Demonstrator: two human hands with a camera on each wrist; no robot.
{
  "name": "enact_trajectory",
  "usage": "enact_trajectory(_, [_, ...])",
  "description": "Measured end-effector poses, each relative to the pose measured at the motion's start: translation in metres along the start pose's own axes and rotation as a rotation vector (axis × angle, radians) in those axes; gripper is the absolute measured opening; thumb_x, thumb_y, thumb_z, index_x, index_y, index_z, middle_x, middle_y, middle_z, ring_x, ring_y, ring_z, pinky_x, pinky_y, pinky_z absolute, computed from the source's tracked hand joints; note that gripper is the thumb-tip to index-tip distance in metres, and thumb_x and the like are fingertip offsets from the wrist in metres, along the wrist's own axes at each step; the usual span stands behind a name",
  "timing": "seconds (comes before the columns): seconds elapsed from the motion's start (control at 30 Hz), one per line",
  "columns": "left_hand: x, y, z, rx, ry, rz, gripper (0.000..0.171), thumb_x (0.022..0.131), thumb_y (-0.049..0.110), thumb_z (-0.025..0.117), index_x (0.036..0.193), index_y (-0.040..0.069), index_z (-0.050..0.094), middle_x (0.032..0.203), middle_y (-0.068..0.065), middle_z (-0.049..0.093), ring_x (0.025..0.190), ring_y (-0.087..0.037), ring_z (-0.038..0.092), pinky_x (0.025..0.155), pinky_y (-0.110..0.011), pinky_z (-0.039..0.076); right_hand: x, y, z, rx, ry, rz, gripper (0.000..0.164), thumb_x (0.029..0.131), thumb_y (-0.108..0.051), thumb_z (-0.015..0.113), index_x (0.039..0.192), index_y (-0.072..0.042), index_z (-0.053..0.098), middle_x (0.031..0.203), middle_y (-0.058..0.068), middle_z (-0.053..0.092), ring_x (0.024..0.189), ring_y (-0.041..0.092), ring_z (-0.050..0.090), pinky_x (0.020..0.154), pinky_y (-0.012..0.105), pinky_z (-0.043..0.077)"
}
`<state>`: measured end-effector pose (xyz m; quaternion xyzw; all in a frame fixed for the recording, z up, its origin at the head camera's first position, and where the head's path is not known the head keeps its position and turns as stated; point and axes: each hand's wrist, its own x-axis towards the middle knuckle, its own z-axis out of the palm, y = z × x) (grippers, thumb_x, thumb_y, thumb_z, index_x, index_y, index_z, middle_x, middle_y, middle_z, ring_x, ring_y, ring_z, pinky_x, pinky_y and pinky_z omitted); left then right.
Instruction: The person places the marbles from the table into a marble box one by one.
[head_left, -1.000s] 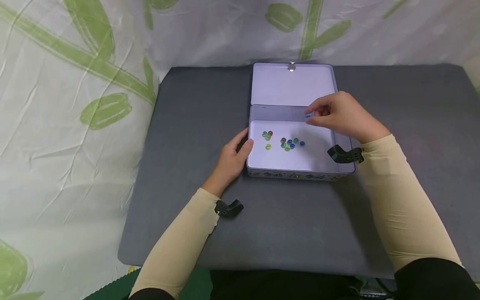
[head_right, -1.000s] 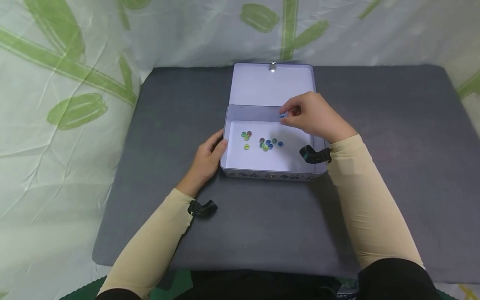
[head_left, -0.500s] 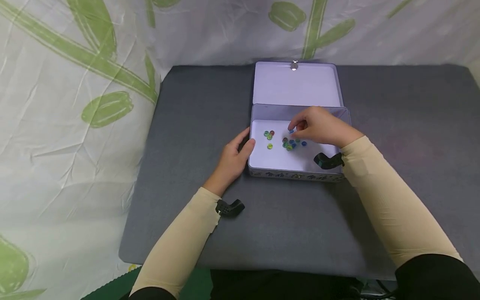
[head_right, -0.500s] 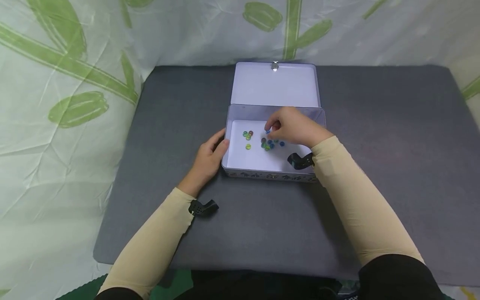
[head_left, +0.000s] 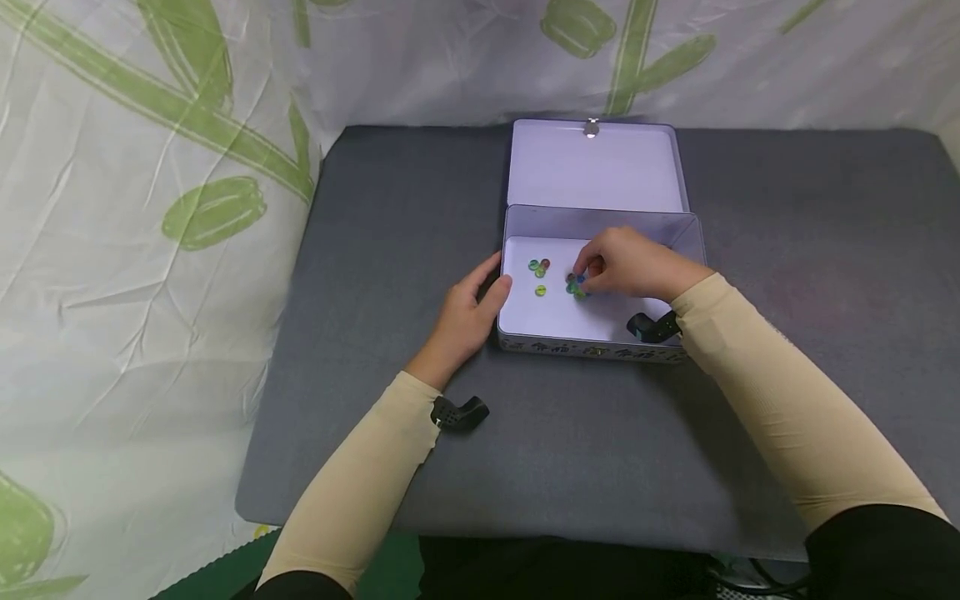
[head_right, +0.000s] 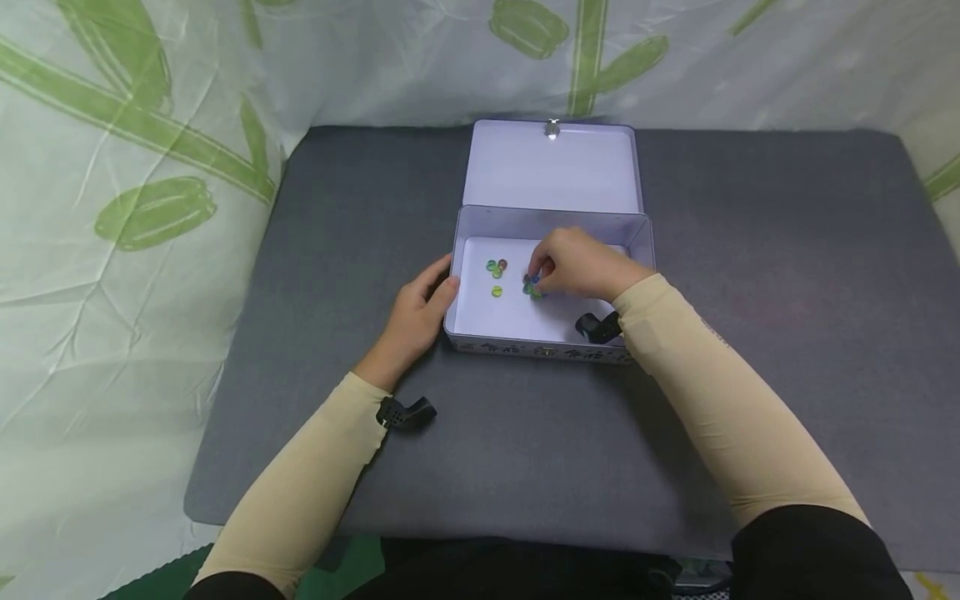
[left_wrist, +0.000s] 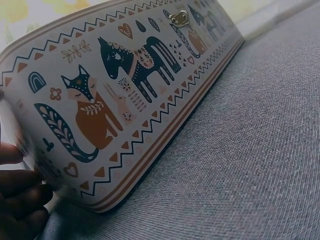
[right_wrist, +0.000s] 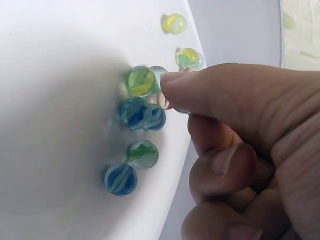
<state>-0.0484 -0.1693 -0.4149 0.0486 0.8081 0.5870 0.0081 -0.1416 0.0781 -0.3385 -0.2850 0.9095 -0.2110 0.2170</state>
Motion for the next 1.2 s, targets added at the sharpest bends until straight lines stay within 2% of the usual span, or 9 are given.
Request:
enact_trajectory(0.6, [0.002,-0.009,0.000,-0.013,0.020,0.020,0.060,0.106,0.037,0.054,0.156,0.003,0.049,0.156,-0.017,0.053,0.150,-0.026,0.043,0.125,-0.044,0.031,0.003,0.001,0.005,0.007,-0.001,-0.001,0.013,0.085,-0.001,0.080,0.098,0.000,0.080,0.077,0.004,0.063,0.076,0.019,0.054,0.068,0.030,0.044])
enact_trajectory(1.0, [0.001,-0.013,-0.001,-0.022,0.024,0.013,0.062,0.106,0.038,0.053,0.156,0.003,0.049,0.155,-0.019,0.054,0.148,-0.028,0.045,0.124,-0.045,0.032,-0.003,-0.008,-0.008,0.038,0.052,0.024,0.014,0.091,-0.003,0.075,0.104,0.001,0.079,0.080,0.007,0.065,0.074,0.021,0.055,0.066,0.033,0.046])
enact_trajectory(1.2, [-0.002,-0.020,-0.001,-0.047,0.037,0.001,0.061,0.107,0.037,0.053,0.158,0.004,0.047,0.157,-0.017,0.052,0.150,-0.026,0.043,0.124,-0.046,0.031,-0.012,-0.013,-0.016,0.033,0.112,-0.006,0.013,0.095,-0.006,0.072,0.103,-0.001,0.080,0.078,0.008,0.065,0.072,0.021,0.053,0.066,0.034,0.044])
